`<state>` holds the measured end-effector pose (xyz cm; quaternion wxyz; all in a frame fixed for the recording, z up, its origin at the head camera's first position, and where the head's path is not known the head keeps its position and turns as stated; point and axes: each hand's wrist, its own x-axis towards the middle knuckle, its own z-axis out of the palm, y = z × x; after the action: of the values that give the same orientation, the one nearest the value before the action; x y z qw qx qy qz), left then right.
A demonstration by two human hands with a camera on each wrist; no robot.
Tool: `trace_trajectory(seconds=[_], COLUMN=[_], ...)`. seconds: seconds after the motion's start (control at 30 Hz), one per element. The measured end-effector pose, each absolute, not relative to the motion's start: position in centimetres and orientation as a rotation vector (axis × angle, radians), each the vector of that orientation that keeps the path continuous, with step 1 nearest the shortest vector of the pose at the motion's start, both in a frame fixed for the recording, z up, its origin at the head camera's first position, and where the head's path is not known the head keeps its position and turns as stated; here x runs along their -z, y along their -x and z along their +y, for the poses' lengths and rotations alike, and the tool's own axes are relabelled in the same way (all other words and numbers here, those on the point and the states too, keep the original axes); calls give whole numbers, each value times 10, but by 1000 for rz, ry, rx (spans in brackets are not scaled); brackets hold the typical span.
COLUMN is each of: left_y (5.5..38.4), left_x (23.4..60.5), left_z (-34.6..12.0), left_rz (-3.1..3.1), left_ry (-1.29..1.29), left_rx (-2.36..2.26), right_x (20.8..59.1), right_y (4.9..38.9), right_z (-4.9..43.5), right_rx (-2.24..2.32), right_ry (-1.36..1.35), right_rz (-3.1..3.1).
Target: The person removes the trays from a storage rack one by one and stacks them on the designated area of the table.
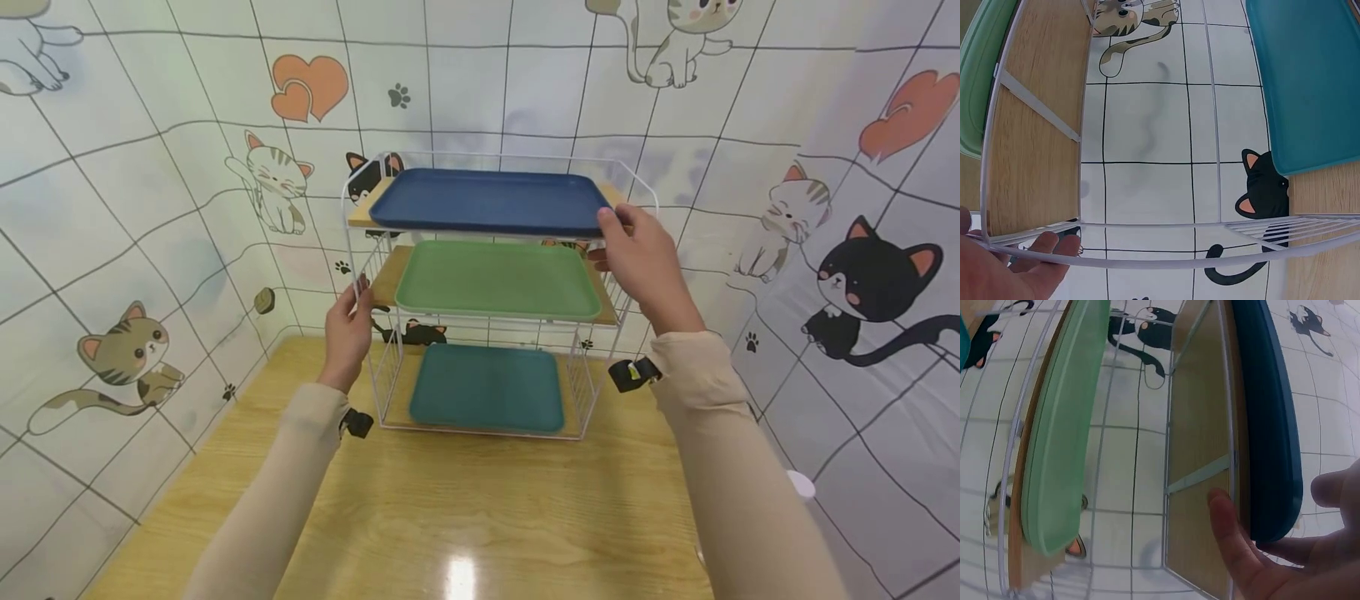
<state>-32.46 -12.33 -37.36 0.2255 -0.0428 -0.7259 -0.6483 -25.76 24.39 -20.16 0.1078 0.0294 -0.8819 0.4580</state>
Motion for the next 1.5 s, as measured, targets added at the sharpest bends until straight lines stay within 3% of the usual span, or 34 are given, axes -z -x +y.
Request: trace_trajectory(seconds=[0.73,1.5], left_y=[327,327], left_x=[382,384], left_z=[-123,-123], left_rz=[-1991,-1995], left_ry=[141,150], left_rx=[1737,1730], right_x=[185,182], right_y=[282,277], right_z=[251,253], right_rx=[-2118,-2236], right_ry=[-50,-36], right_rz=[-2233,-2170])
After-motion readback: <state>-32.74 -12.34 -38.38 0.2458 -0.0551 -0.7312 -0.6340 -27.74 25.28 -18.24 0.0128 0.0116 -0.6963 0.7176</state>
